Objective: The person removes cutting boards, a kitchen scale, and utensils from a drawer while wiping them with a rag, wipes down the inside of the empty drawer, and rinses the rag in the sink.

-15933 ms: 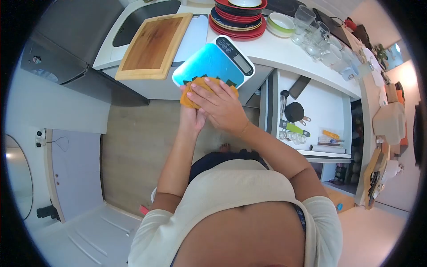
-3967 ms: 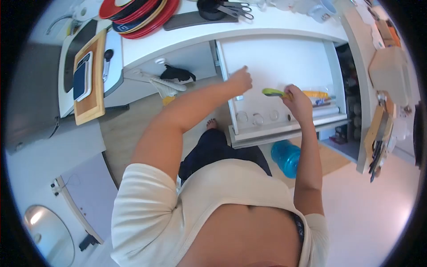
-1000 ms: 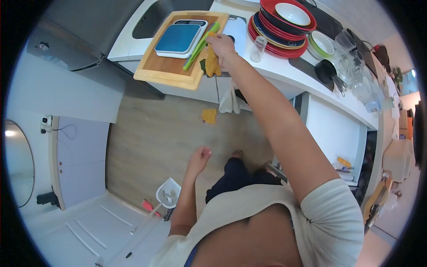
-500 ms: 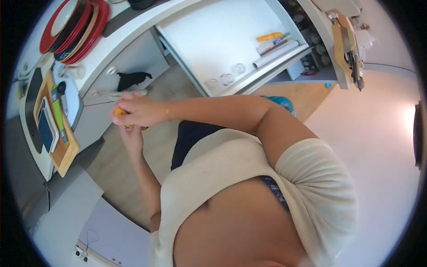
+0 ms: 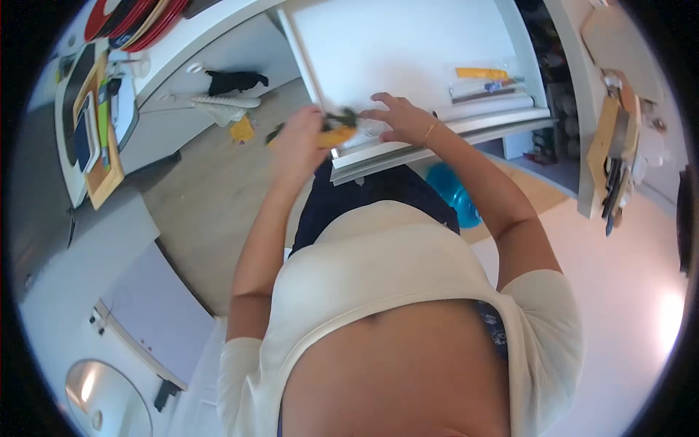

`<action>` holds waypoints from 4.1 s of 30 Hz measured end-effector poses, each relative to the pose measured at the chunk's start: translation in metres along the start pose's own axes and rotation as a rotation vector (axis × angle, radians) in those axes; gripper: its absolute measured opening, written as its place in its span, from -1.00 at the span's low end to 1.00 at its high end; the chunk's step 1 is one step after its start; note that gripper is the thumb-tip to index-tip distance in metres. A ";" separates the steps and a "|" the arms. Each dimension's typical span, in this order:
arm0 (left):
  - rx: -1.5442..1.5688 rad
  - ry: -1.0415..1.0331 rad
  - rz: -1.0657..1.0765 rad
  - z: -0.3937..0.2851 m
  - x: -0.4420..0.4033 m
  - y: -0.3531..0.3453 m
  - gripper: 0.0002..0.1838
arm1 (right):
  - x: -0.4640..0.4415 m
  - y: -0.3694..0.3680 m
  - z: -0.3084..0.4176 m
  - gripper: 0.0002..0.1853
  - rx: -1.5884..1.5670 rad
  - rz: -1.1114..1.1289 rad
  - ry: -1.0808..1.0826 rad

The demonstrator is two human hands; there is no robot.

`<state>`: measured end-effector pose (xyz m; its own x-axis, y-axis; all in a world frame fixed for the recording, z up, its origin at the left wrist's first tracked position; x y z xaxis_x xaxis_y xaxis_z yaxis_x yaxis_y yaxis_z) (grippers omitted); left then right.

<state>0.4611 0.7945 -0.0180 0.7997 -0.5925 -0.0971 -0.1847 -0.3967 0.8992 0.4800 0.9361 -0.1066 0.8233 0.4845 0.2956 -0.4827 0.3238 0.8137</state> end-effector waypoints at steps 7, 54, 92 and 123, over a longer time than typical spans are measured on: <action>-0.193 -0.108 0.264 -0.029 -0.022 -0.074 -0.80 | -0.002 0.008 0.002 -0.49 0.016 0.024 -0.009; -0.417 0.284 -0.257 0.244 -0.087 0.252 -0.67 | -0.326 0.207 0.188 -0.40 0.171 -0.407 -0.003; 1.090 0.837 -0.290 0.163 0.082 0.024 -0.48 | 0.101 0.073 -0.188 -0.74 0.694 0.257 -0.495; 1.106 0.879 -0.680 0.090 0.125 0.005 -0.51 | 0.155 0.233 -0.186 -0.32 0.039 -0.442 -0.713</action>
<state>0.5085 0.6550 -0.0640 0.9010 0.3267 0.2856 0.3392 -0.9407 0.0062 0.4397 1.2380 0.0363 0.9321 -0.3141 0.1804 -0.0717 0.3281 0.9419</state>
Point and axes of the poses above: each hand's wrist, its own x-axis away from the middle knuckle, its own y-axis out of the back of the hand, z = x × y, the point moved 10 cm from there along -x, towards the middle knuckle, and after that the axes turned 3 degrees about -y, right-handed, at the moved point
